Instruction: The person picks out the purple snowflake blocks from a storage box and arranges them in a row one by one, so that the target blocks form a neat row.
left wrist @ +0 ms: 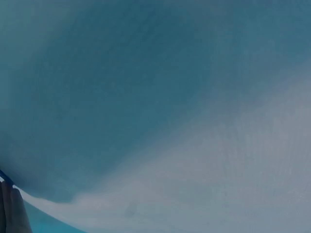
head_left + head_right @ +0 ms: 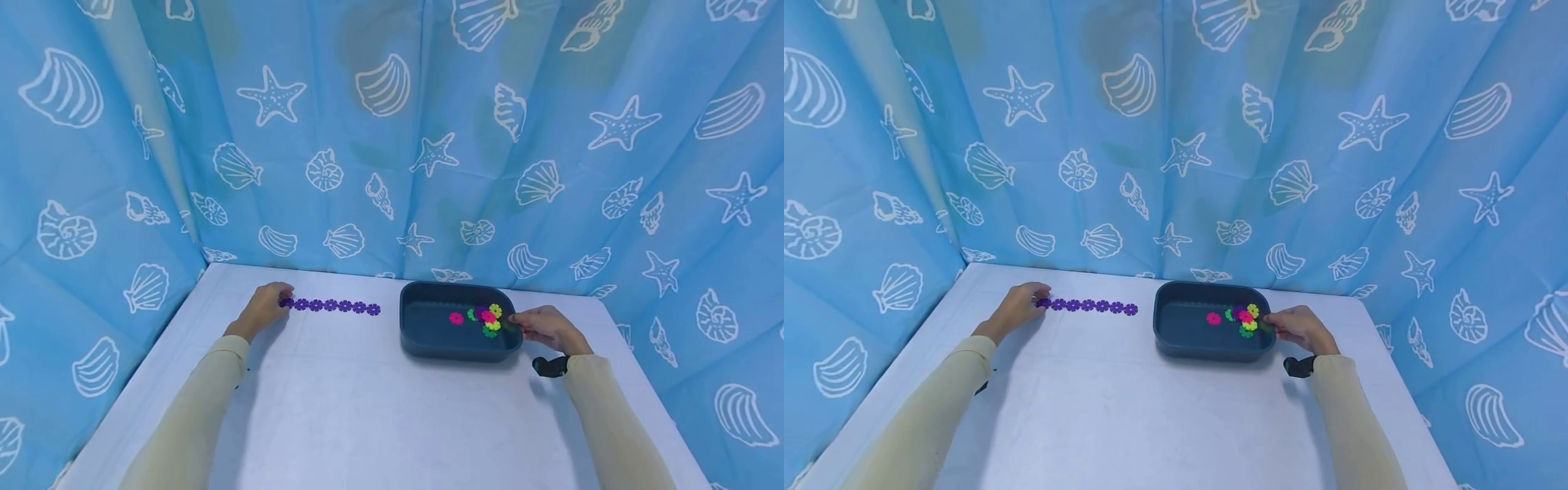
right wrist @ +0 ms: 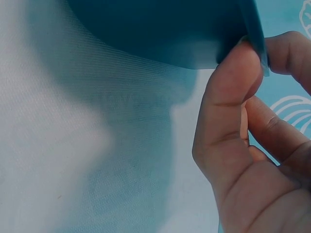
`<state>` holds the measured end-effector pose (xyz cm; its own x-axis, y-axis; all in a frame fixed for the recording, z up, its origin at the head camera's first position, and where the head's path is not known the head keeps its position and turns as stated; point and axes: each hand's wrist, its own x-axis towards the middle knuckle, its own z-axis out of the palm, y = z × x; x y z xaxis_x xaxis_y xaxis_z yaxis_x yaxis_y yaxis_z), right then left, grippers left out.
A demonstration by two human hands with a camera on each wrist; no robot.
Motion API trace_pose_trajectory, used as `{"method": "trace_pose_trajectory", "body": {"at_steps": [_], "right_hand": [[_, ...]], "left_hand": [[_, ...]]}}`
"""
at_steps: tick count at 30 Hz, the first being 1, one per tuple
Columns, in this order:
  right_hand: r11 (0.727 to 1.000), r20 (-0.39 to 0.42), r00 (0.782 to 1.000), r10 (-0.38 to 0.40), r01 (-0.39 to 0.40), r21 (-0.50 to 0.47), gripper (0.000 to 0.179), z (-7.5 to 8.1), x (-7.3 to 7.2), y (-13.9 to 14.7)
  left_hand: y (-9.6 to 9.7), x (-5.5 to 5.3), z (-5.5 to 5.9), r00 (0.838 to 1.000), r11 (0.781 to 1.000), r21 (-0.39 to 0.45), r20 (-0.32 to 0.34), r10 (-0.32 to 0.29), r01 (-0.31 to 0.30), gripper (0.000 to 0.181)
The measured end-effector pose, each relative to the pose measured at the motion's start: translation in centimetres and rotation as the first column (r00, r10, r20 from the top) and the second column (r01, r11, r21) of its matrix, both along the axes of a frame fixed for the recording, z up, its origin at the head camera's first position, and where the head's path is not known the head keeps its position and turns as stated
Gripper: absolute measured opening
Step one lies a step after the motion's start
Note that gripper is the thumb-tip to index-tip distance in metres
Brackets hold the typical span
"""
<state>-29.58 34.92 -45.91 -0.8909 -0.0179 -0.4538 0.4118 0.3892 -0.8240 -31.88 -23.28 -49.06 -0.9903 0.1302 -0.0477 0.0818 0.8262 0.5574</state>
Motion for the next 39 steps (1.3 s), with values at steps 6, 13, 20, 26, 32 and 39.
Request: {"method": "trace_pose_trajectory", "body": {"at_steps": [6,13,20,26,32,39], "right_hand": [[1.000,0.009,1.000,-0.002,0.002,0.000,0.046,0.0,0.0,0.0],[1.000,0.013,1.000,-0.002,0.002,0.005,0.046,0.1,0.1,0.0],[1.000,0.022,1.000,-0.005,0.005,0.011,0.046,0.2,0.2,0.0],[1.000,0.020,1.000,-0.016,0.016,0.018,0.047,0.0,-0.1,0.1],[0.999,0.013,0.999,-0.031,0.030,0.031,0.046,-0.1,-0.1,0.2],[0.998,0.002,1.000,-0.020,0.019,0.063,0.047,0.0,0.0,0.1]], "left_hand": [[0.3,-0.1,0.2,1.000,1.000,0.001,-0.014,-0.021,0.021,0.050],[1.8,-0.6,0.9,0.996,0.998,-0.001,-0.066,-0.056,0.056,0.045],[6.9,-1.3,3.0,0.980,0.989,0.046,-0.150,-0.133,0.141,0.044],[14.1,-1.6,4.4,0.941,0.956,0.128,-0.250,-0.227,0.264,0.040],[21.4,-1.7,3.8,0.893,0.910,0.144,-0.301,-0.334,0.389,0.036],[28.4,-1.1,2.2,0.878,0.884,0.091,-0.195,-0.437,0.459,0.040]]}}
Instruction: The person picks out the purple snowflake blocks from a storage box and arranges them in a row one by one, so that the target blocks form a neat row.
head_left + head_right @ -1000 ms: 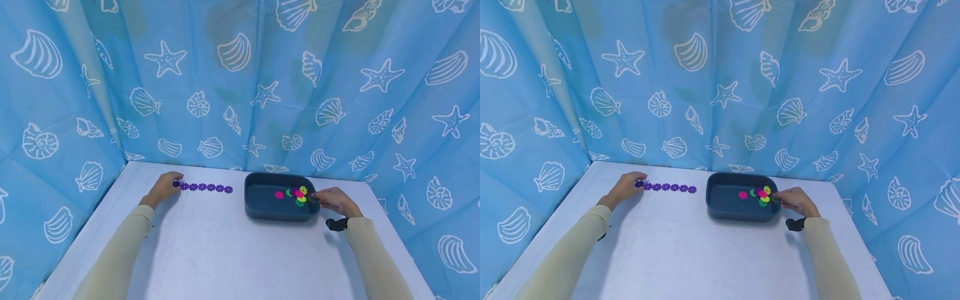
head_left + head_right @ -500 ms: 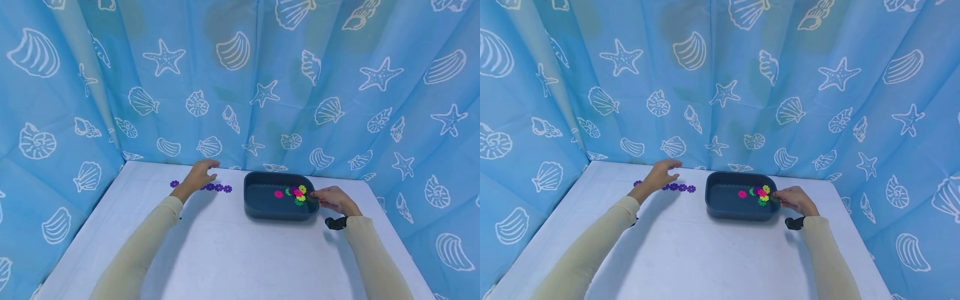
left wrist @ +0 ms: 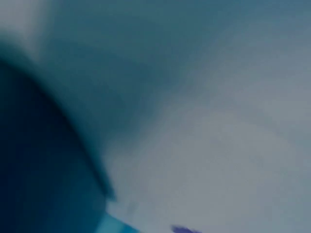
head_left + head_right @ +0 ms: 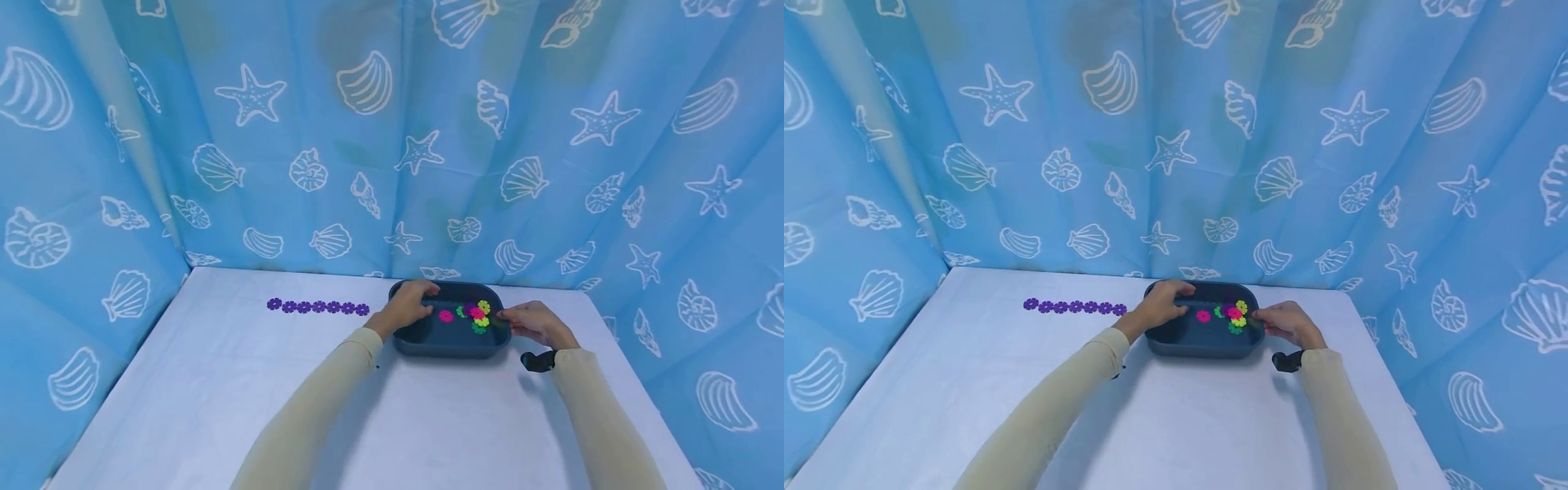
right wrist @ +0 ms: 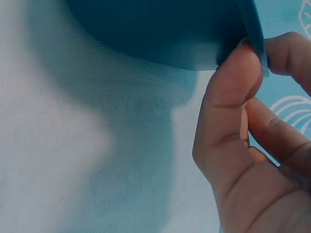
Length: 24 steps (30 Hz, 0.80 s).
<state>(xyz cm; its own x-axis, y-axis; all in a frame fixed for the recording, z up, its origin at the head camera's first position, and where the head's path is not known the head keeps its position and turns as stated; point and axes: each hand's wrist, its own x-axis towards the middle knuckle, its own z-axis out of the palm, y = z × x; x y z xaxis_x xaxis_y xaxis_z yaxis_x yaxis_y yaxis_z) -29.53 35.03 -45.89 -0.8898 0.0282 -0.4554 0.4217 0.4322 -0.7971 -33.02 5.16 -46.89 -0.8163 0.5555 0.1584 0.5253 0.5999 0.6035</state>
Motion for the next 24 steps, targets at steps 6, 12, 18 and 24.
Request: {"method": "trace_pose_trajectory", "body": {"at_steps": [6,12,18,24], "right_hand": [[1.000,-0.004,1.000,0.008,-0.008,0.006,0.046,0.1,-0.1,0.0],[1.000,-0.012,1.000,0.009,-0.009,-0.006,0.045,-0.1,0.0,-0.4],[1.000,-0.002,1.000,0.008,-0.008,-0.013,0.044,-0.4,0.0,-0.3],[1.000,-0.006,1.000,-0.006,0.006,-0.022,0.043,-0.1,0.1,0.4]], "left_hand": [[4.3,0.6,-1.5,0.999,0.997,-0.068,0.033,-0.019,0.021,0.043],[6.8,0.9,-2.3,0.998,0.988,-0.154,0.054,-0.021,0.029,0.048],[8.1,1.2,-2.7,0.996,0.967,-0.248,0.073,-0.047,0.063,0.055],[8.0,0.7,-2.6,0.995,0.959,-0.268,0.032,-0.093,0.098,0.048]]}}
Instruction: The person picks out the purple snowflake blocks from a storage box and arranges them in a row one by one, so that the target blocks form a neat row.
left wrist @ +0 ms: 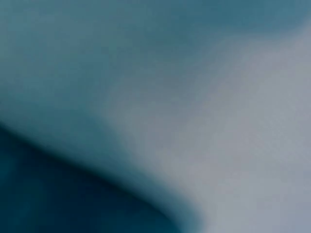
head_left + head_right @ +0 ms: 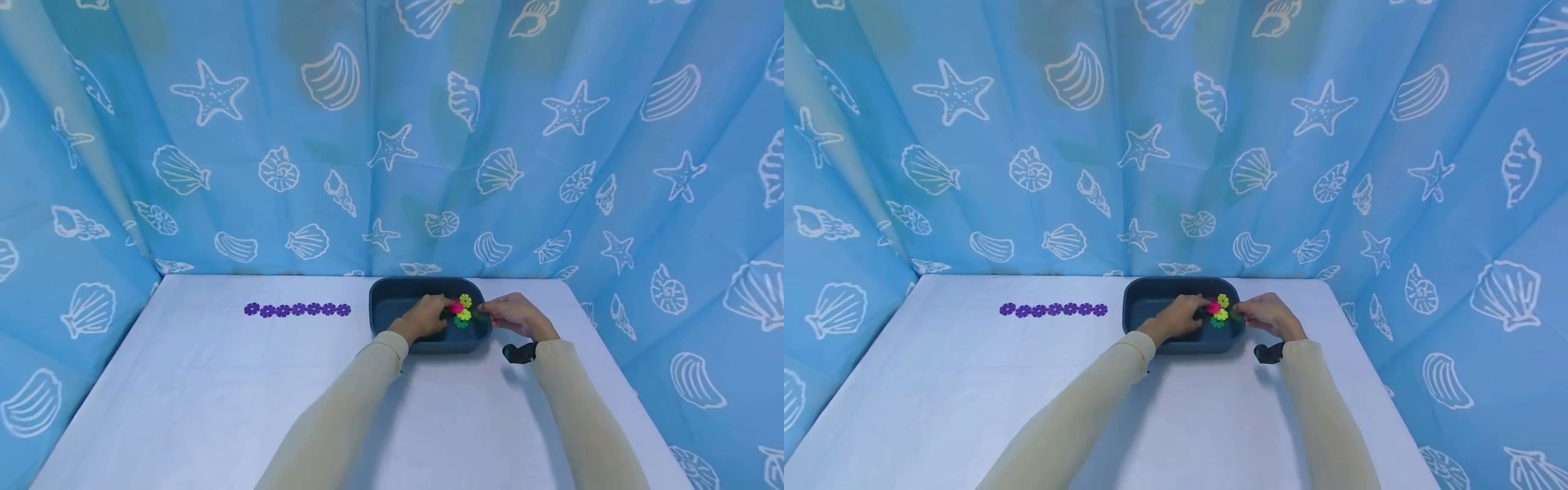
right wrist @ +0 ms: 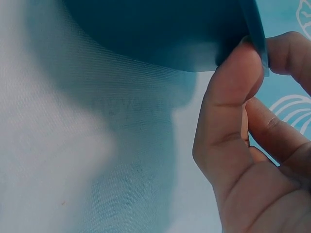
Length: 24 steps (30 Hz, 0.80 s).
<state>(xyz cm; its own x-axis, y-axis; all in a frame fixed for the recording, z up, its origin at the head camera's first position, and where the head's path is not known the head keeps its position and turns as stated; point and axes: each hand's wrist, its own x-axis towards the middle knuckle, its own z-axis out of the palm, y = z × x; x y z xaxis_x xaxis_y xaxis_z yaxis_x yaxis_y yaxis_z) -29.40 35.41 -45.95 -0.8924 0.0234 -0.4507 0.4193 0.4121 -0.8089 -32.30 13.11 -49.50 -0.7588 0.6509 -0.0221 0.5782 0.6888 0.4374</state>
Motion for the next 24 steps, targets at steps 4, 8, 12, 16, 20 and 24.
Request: {"method": "trace_pose_trajectory", "body": {"at_steps": [4,8,12,16,20,24], "right_hand": [[1.000,-0.003,1.000,-0.002,0.002,0.007,0.043,0.2,0.0,0.2],[1.000,-0.002,1.000,-0.005,0.005,0.023,0.044,0.0,0.0,0.5],[1.000,-0.002,1.000,-0.006,0.006,0.024,0.043,-0.3,-0.1,0.7],[1.000,-0.004,1.000,-0.002,0.002,0.018,0.044,-0.4,-0.2,0.5],[1.000,-0.001,1.000,0.001,-0.001,0.011,0.044,-0.3,-0.3,0.1],[1.000,0.010,1.000,-0.006,0.006,0.007,0.045,0.0,-0.2,-0.1]], "left_hand": [[-1.4,-0.4,0.3,1.000,1.000,-0.008,-0.024,-0.017,0.017,0.039],[-2.8,-0.6,0.6,0.999,0.999,-0.030,-0.009,-0.045,0.045,0.034],[-3.7,-0.8,0.9,0.999,0.998,-0.031,0.001,-0.045,0.046,0.029],[-4.0,-0.8,0.7,1.000,1.000,0.001,-0.001,-0.015,0.015,0.032],[-4.1,-0.8,0.4,1.000,1.000,0.022,-0.019,-0.014,0.015,0.036],[-3.9,-0.8,0.3,1.000,0.999,0.039,-0.019,-0.017,0.017,0.033]]}}
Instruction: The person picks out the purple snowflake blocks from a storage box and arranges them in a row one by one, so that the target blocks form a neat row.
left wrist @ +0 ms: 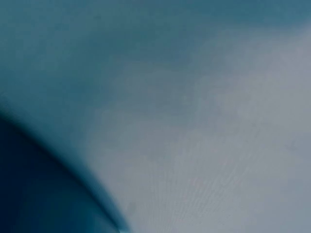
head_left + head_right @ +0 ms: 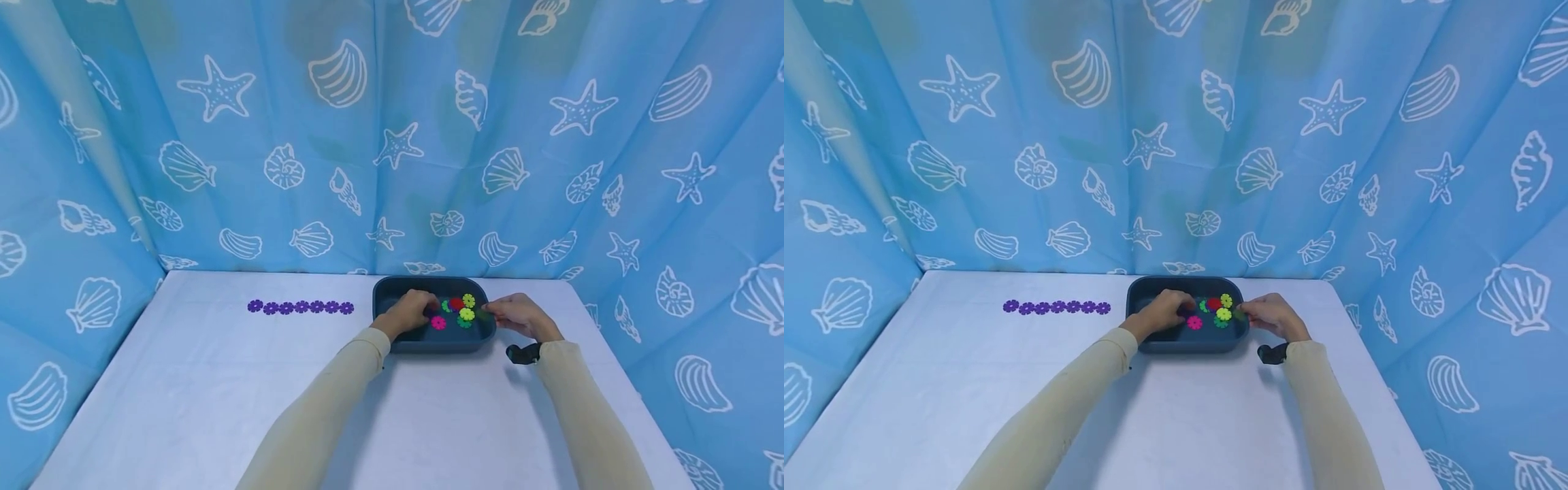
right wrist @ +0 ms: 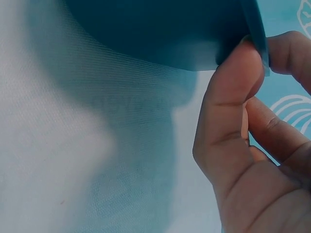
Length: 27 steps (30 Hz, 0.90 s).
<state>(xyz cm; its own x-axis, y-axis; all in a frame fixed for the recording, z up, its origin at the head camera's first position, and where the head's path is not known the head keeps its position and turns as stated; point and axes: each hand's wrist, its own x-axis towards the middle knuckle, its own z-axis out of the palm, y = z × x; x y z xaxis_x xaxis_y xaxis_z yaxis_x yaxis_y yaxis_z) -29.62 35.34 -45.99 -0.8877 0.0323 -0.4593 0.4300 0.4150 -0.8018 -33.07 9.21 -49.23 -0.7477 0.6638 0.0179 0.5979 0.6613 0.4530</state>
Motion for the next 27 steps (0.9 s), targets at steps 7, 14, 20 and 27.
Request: {"method": "trace_pose_trajectory", "body": {"at_steps": [7,14,20,27], "right_hand": [[1.000,0.006,1.000,0.005,-0.005,-0.008,0.045,0.1,0.2,-0.1],[1.000,0.004,1.000,0.007,-0.007,0.000,0.045,0.2,0.2,-0.1],[1.000,0.007,1.000,0.007,-0.007,0.009,0.044,0.4,0.2,-0.1],[0.999,-0.013,0.999,0.044,-0.044,0.005,0.047,0.1,0.1,-0.1]], "left_hand": [[0.2,-0.1,-0.1,1.000,1.000,-0.022,-0.001,0.004,-0.004,0.034],[-0.1,-0.1,0.6,1.000,1.000,0.021,0.002,0.004,-0.004,0.032],[-2.1,-0.3,3.0,1.000,0.996,0.093,0.002,0.012,-0.012,0.037],[-7.0,-1.1,5.6,0.998,0.987,0.154,-0.048,0.047,-0.039,0.038]]}}
